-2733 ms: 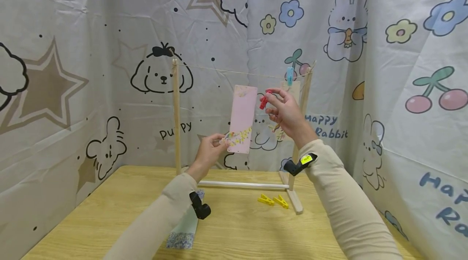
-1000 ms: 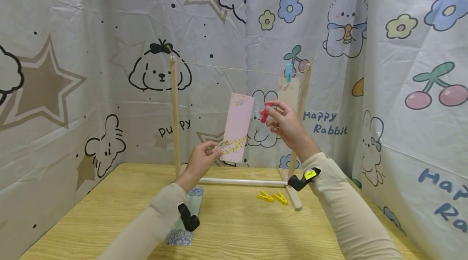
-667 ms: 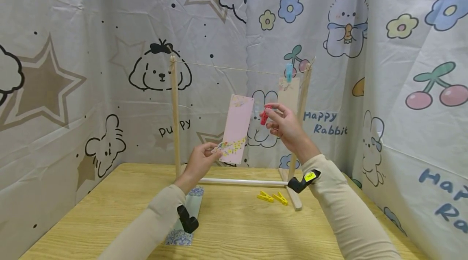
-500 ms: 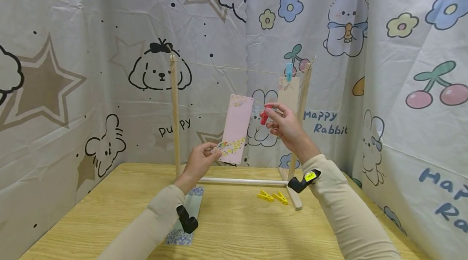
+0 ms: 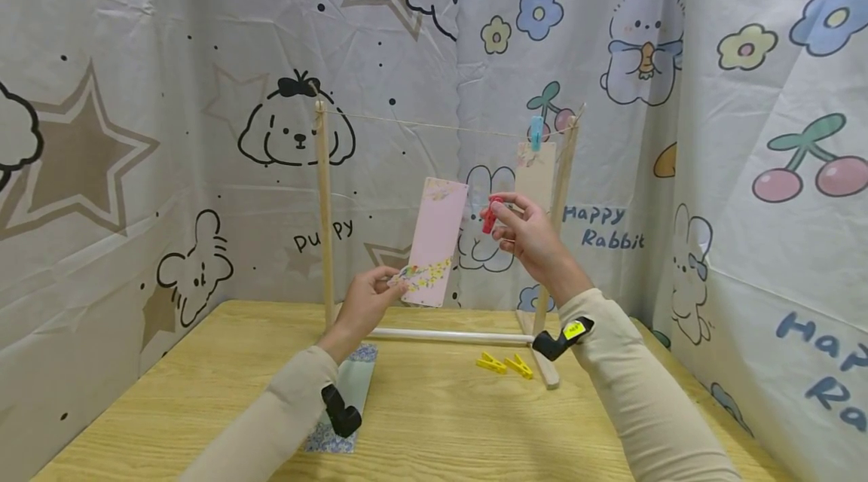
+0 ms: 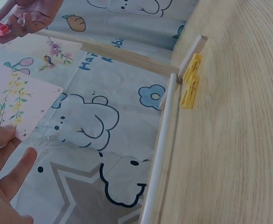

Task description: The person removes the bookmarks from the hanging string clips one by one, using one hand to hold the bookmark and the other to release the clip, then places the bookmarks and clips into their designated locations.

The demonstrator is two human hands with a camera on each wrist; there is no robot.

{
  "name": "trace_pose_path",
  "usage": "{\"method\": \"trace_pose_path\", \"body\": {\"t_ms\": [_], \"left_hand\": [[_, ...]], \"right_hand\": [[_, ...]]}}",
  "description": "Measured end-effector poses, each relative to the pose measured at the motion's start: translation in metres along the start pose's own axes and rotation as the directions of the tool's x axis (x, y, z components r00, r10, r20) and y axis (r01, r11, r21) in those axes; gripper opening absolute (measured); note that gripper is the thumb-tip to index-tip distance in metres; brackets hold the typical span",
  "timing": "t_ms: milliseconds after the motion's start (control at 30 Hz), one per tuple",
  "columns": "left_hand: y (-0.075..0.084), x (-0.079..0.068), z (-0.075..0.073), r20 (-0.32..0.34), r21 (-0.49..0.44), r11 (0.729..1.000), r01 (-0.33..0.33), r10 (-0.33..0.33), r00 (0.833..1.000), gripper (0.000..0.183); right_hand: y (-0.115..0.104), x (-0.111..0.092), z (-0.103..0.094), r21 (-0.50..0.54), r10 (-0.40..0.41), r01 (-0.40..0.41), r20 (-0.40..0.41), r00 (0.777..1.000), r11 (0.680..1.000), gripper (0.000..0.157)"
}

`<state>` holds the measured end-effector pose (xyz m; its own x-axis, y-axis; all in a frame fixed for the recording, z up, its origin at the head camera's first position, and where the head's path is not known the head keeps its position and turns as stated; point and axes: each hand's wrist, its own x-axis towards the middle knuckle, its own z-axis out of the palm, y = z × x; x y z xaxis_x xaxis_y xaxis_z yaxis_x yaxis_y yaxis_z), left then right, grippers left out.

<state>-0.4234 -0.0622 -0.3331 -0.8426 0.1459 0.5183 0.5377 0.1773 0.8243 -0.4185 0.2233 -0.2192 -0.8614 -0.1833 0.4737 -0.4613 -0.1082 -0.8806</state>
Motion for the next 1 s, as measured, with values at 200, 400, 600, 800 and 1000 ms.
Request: {"method": "trace_pose_path", "body": {"t_ms": [200,400,600,800,1000], "left_hand": [[-0.002,-0.003,-0.001,0.003,-0.010,1.000,0.007,-0.007,1.000,0.017],[-0.005,-0.005,-0.002,-0.005,0.003,1.000,0.023,-0.023,1.000,0.018],[-0.009,-0.007,-0.002,-0.003,0.027,0.999,0.020,-0.020,1.000,0.019],[-0.013,-0.011,-0.002,-0.011,0.049,0.998,0.043,-0.042,0.999,0.022],[-0.017,-0.013,-0.001,-0.012,0.048,0.998,0.039,-0.038,0.999,0.020]], "right_hand": [[0.002,-0.001,0.000,-0.003,-0.001,0.001,0.002,1.000,1.000,0.026],[0.005,-0.002,0.000,0.006,0.011,-0.011,0.000,1.000,1.000,0.023],[0.008,-0.005,0.000,0.049,0.034,-0.034,0.005,0.999,0.998,0.029],[0.014,-0.006,0.000,0.028,0.030,-0.031,0.011,0.999,0.999,0.022],[0.016,-0.007,-0.001,0.008,0.028,-0.028,0.008,1.000,1.000,0.029]]}}
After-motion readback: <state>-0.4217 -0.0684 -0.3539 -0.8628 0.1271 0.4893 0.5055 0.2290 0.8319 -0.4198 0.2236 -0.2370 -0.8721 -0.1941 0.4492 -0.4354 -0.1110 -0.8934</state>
